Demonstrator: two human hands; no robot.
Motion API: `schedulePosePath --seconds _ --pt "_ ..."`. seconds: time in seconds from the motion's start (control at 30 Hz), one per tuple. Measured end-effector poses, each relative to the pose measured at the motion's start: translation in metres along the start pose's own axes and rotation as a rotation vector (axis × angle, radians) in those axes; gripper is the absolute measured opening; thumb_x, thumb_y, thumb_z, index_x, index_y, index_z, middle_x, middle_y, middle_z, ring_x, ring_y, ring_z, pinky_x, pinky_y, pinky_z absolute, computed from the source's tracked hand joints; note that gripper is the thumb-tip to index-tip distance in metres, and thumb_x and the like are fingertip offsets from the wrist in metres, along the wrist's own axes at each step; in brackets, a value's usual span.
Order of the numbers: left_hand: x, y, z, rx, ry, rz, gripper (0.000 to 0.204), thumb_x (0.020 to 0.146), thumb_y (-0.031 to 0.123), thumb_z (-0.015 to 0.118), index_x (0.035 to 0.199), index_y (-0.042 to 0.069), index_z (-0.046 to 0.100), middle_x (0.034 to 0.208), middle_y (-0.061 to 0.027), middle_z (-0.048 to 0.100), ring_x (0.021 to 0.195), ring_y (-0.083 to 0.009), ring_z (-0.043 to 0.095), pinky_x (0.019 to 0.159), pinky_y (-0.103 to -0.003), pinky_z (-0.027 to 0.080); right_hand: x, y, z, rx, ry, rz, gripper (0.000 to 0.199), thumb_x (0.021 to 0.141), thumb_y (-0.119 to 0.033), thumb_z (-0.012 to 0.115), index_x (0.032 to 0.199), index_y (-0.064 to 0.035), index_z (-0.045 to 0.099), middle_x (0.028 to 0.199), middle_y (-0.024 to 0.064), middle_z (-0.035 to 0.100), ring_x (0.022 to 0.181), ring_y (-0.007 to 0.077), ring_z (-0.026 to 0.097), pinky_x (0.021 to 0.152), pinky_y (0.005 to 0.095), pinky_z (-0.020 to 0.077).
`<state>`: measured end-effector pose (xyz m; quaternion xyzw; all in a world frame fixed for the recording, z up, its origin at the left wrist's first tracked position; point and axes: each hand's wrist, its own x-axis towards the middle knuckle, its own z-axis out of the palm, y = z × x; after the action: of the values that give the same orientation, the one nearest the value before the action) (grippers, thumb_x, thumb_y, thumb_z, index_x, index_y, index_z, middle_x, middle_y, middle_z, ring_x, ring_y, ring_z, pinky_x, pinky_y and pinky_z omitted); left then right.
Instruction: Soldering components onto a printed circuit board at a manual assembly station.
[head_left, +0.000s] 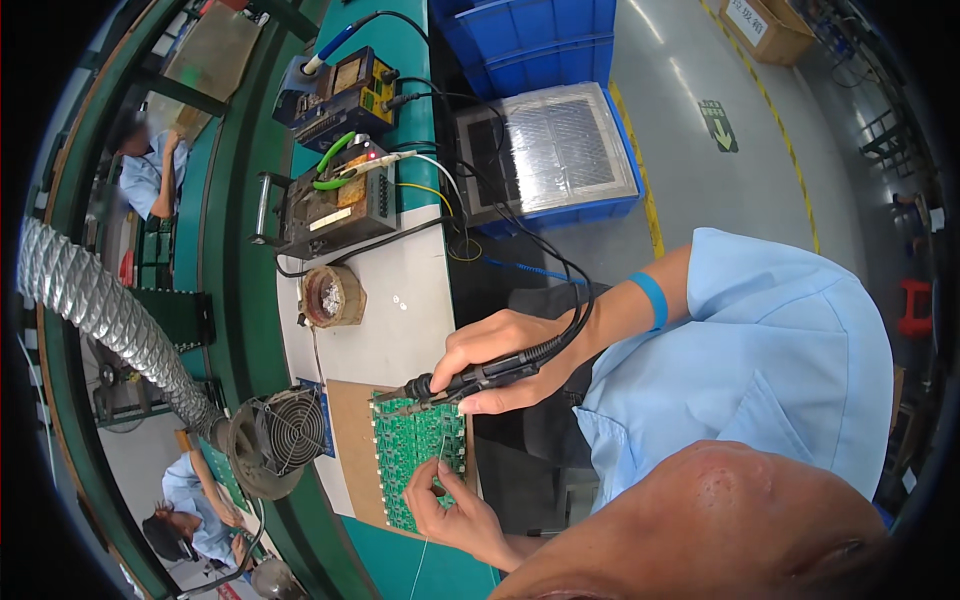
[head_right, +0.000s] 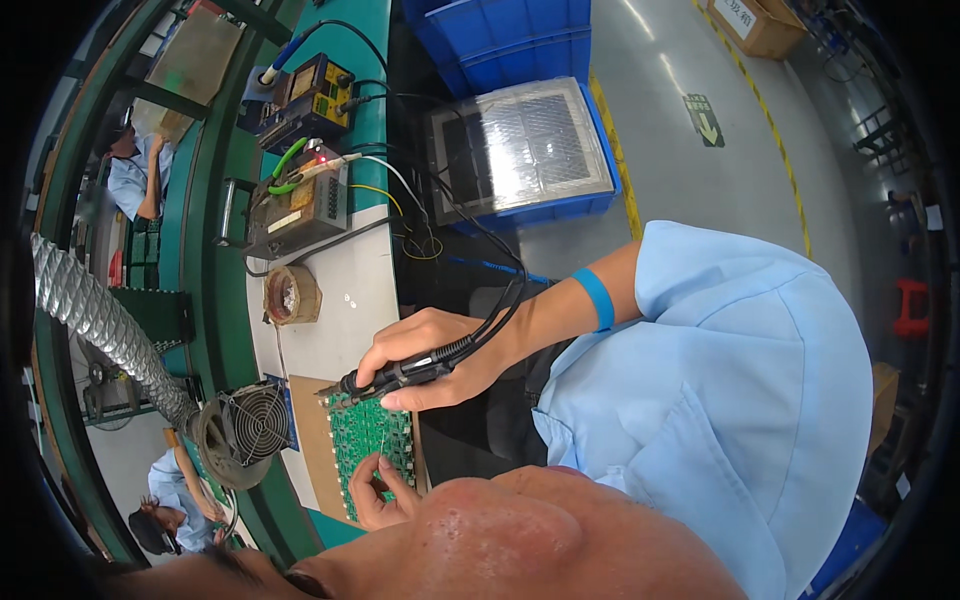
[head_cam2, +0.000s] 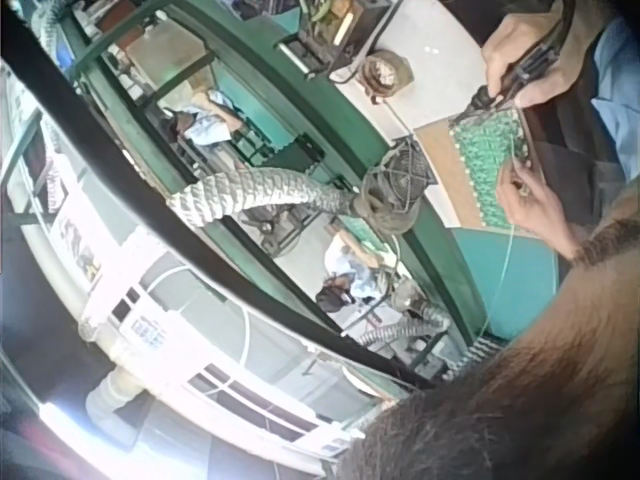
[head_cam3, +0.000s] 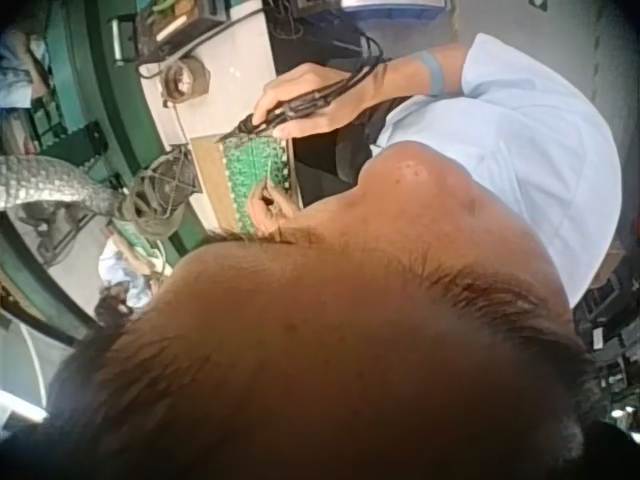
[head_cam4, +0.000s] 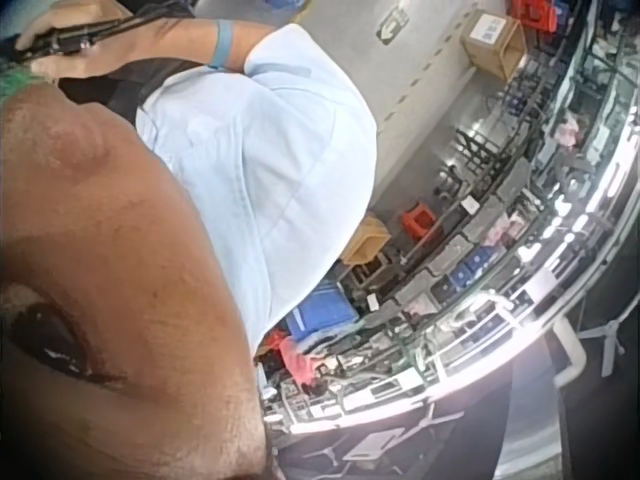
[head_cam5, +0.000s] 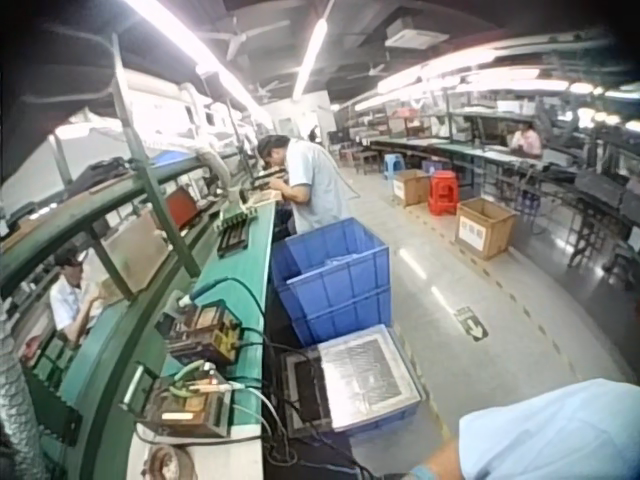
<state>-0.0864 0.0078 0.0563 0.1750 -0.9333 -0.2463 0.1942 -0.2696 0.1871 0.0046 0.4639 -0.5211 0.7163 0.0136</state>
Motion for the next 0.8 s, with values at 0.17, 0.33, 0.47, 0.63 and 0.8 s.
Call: schedulePosePath --seconds 0.17,0.33,0.47,0.63,0.8 --pt "0.002 -0.006 0.003 0.002 0.006 0.023 0.015 0.092 -0.005 0.072 0.106 0.001 0.077 0.102 -0.0104 0.078 0.087 -0.0258 0.065 0.081 -0.036 0.053 0.003 0.007 -0.015 -0.11 -0.001 0.034 0.03 0.092 -0.006 0.077 0.122 -0.0027 0.073 0.103 0.0091 0.075 0.079 0.0227 0.067 0.075 0.0332 0.0552" --pt "-0.001 -0.009 0.0 -0.041 0.048 -0.031 0.016 0.088 -0.005 0.076 0.103 0.001 0.077 0.103 -0.009 0.08 0.088 -0.0248 0.068 0.087 -0.035 0.053 0.019 0.02 -0.03 -0.386 0.059 0.012 0.034 0.095 -0.004 0.074 0.13 -0.0025 0.073 0.111 0.0098 0.075 0.088 0.0219 0.067 0.082 0.0317 0.0546" --pt "-0.008 -0.006 -0.004 -0.069 0.1 -0.075 0.015 0.088 -0.005 0.076 0.101 0.001 0.077 0.103 -0.0088 0.079 0.088 -0.0243 0.067 0.087 -0.035 0.053 0.028 0.033 -0.026 -0.364 -0.037 0.145 0.035 0.098 -0.005 0.072 0.132 -0.0026 0.072 0.116 0.0113 0.076 0.09 0.0206 0.067 0.084 0.0302 0.0541" --pt "-0.009 -0.011 -0.007 -0.055 0.081 -0.058 0.012 0.088 -0.004 0.076 0.099 0.001 0.076 0.101 -0.008 0.078 0.086 -0.0241 0.066 0.085 -0.034 0.052 0.058 0.071 -0.007 -0.468 -0.002 0.161 0.032 0.103 -0.01 0.068 0.134 -0.001 0.071 0.123 0.0119 0.076 0.097 0.0208 0.069 0.088 0.0301 0.0546" --pt "0.004 -0.017 -0.01 -0.086 0.025 -0.052 0.01 0.087 -0.004 0.076 0.095 0.002 0.075 0.099 -0.0065 0.078 0.085 -0.0243 0.064 0.082 -0.034 0.052 0.067 0.081 -0.018 -0.437 -0.069 0.744 0.033 0.104 -0.016 0.068 0.133 0.0011 0.07 0.132 0.0132 0.074 0.109 0.0241 0.07 0.097 0.0325 0.0544"
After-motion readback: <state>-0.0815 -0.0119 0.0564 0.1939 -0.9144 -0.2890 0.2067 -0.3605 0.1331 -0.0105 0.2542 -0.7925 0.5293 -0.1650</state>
